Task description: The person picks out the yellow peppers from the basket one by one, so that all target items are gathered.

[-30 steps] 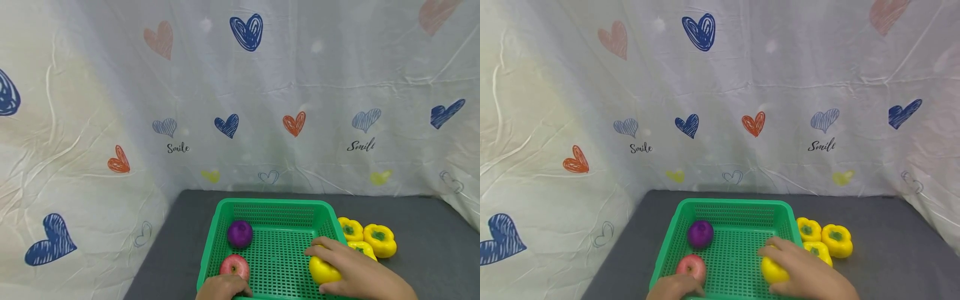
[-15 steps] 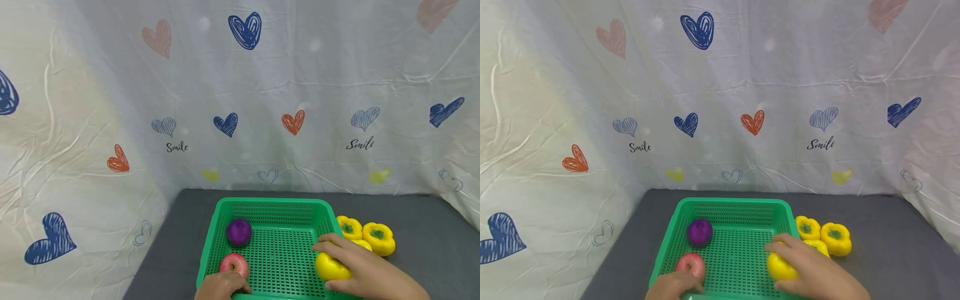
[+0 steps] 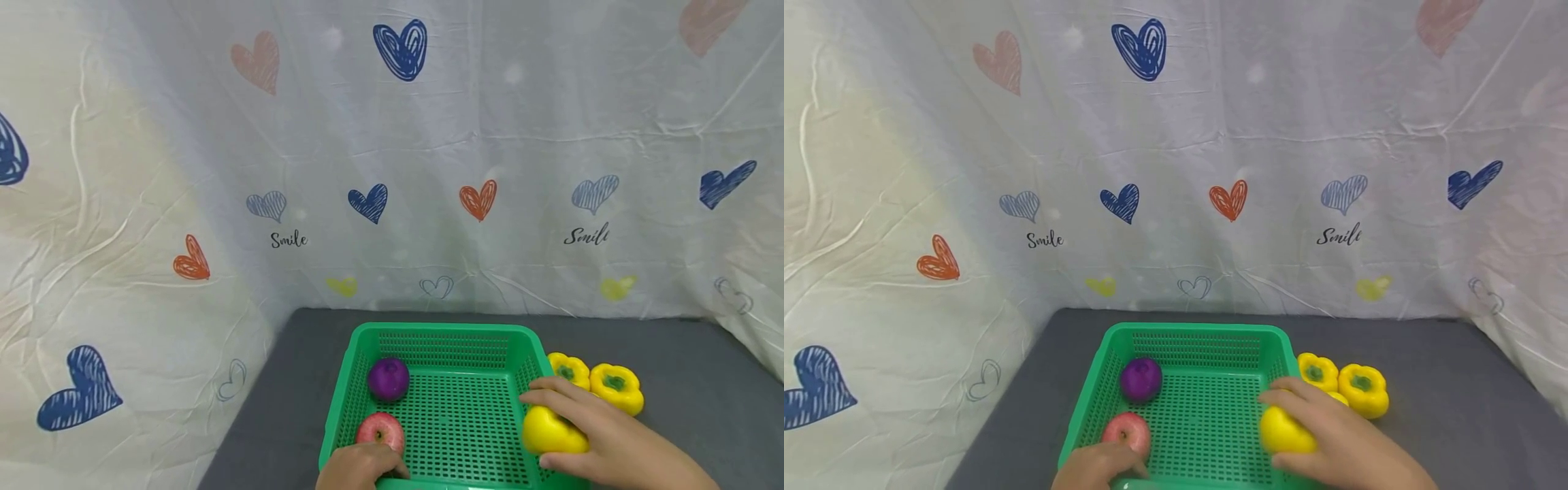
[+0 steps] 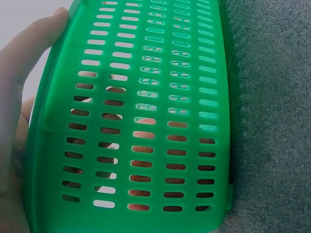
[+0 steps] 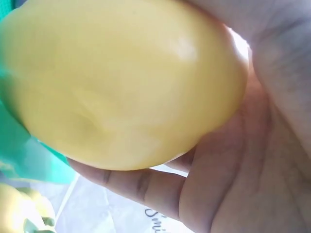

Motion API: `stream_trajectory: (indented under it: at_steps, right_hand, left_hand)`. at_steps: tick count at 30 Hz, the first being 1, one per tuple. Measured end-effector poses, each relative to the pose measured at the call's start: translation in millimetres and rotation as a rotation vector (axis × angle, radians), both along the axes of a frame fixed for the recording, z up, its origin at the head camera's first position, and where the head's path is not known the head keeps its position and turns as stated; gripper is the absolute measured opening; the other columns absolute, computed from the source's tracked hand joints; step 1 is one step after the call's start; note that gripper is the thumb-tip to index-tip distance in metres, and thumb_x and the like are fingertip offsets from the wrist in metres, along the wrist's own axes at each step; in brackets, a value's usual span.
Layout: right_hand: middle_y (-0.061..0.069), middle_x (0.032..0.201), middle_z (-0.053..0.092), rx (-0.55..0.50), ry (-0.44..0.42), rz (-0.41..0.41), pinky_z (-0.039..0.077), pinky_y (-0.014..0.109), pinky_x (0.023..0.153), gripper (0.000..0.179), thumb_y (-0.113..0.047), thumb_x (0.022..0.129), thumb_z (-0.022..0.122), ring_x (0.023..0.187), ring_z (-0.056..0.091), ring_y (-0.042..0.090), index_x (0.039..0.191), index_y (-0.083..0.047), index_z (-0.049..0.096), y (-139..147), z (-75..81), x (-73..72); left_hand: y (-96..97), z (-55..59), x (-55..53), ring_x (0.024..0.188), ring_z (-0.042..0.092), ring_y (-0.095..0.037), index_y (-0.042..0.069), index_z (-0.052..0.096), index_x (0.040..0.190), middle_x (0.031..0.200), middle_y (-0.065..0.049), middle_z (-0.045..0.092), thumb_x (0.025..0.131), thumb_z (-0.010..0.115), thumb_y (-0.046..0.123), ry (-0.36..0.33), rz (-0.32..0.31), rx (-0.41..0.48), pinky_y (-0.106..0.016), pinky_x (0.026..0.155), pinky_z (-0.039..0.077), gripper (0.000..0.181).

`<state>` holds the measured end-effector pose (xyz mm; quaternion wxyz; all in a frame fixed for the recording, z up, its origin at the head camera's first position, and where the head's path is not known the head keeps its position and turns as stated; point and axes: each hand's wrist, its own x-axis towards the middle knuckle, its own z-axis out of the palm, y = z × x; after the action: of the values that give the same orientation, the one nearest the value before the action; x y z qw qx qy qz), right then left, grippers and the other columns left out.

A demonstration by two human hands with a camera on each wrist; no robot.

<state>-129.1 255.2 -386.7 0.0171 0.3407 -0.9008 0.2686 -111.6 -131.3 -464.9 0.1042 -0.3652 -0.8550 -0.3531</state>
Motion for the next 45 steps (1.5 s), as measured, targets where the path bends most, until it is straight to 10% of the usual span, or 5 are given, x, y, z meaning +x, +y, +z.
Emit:
stream_trajectory:
  at_steps: [22,29,36,45]
  right_hand:
    - [-0.012,0.125,0.055,-0.082,0.271,-0.12,0.046,0.012,0.074,0.071,-0.026,0.071,0.093,0.101,0.05,0.003,0.132,-0.027,0.057,32,1.5,7.3]
    - [-0.001,0.124,0.054,0.025,0.198,-0.358,0.044,0.02,0.059,0.065,-0.033,0.072,0.092,0.085,0.048,0.001,0.127,-0.017,0.06,52,-2.2,9.1]
    - [0.005,0.12,0.056,0.04,0.233,-0.416,0.047,0.021,0.058,0.063,-0.03,0.066,0.095,0.085,0.049,0.004,0.119,-0.015,0.063,65,-7.5,8.0]
    - [0.025,0.118,0.055,0.205,-0.005,-0.519,0.049,0.039,0.064,0.063,-0.032,0.072,0.09,0.091,0.056,0.032,0.118,0.002,0.063,82,-10.6,-7.7]
  left_hand:
    - [-0.4,0.6,1.7,0.076,0.056,0.005,0.023,0.074,0.099,0.093,0.02,0.064,0.091,0.04,0.076,-0.047,-0.007,-0.002,-0.021,0.06,0.048,0.063]
    - [0.6,-1.6,2.5,0.077,0.057,0.004,0.023,0.074,0.101,0.094,0.018,0.064,0.094,0.04,0.073,-0.031,-0.019,0.005,-0.021,0.062,0.049,0.061]
    - [2.8,1.0,3.6,0.075,0.056,0.006,0.024,0.074,0.097,0.092,0.02,0.064,0.093,0.037,0.076,-0.003,-0.001,0.014,-0.019,0.059,0.047,0.064]
    - [3.9,1.6,2.6,0.073,0.055,0.007,0.024,0.074,0.096,0.091,0.022,0.064,0.092,0.038,0.077,-0.019,-0.003,0.019,-0.019,0.058,0.046,0.064]
